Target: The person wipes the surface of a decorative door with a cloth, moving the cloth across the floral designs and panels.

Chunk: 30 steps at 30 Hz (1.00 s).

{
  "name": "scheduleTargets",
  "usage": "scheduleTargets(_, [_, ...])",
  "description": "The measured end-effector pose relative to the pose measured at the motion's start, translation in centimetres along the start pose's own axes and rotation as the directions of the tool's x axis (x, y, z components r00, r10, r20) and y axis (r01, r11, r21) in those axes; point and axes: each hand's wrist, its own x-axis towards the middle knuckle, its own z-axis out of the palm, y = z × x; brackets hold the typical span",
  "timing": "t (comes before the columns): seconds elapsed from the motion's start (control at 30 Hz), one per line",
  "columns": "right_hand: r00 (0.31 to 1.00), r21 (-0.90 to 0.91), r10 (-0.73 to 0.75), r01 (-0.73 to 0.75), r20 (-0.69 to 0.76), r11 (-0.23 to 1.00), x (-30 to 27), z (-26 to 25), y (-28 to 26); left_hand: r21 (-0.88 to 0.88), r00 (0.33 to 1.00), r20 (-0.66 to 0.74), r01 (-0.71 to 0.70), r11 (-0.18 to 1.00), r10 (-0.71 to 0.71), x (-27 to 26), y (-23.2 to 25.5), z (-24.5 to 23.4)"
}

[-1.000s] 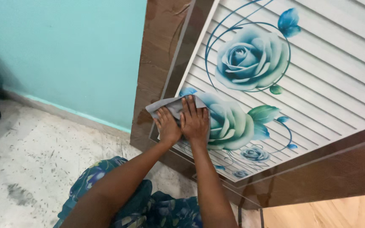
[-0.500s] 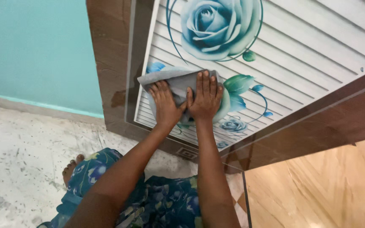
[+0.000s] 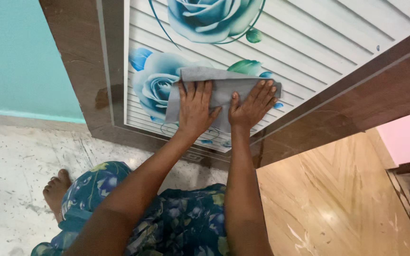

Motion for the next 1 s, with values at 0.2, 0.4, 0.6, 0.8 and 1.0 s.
scheduleTargets(0.2, [0.998,-0.049,-0.004,0.007,0.062,0.999,-5.8,2.6,6.2,0.083,0.970,0.209,-0.142,0.986,0.122,-2.8,0.9,2.9])
scheduleTargets(0.4, [0.940,-0.053,-0.032,0.053,0.340,0.997,-11.3,2.2,10.5,0.225,0.917,0.345,-0.289,0.931,0.201,-7.3,1.0,6.8])
scheduleTargets(0.6, [0.856,0.014,-0.158,0.174,0.492,0.985,-16.0,-0.3,11.8,0.190,0.787,0.578,-0.387,0.902,0.216,-11.2,0.7,10.2])
scheduleTargets(0.8, [0.710,0.104,-0.336,0.350,0.619,0.931,-18.3,-2.6,10.0,0.219,0.551,0.822,-0.538,0.814,0.143,-15.5,-1.4,13.2])
scheduleTargets(1.0, [0.459,0.209,-0.560,0.614,0.690,0.761,-20.0,-1.0,5.4,0.377,0.412,0.906,-0.680,0.629,-0.098,-17.1,-4.1,12.8])
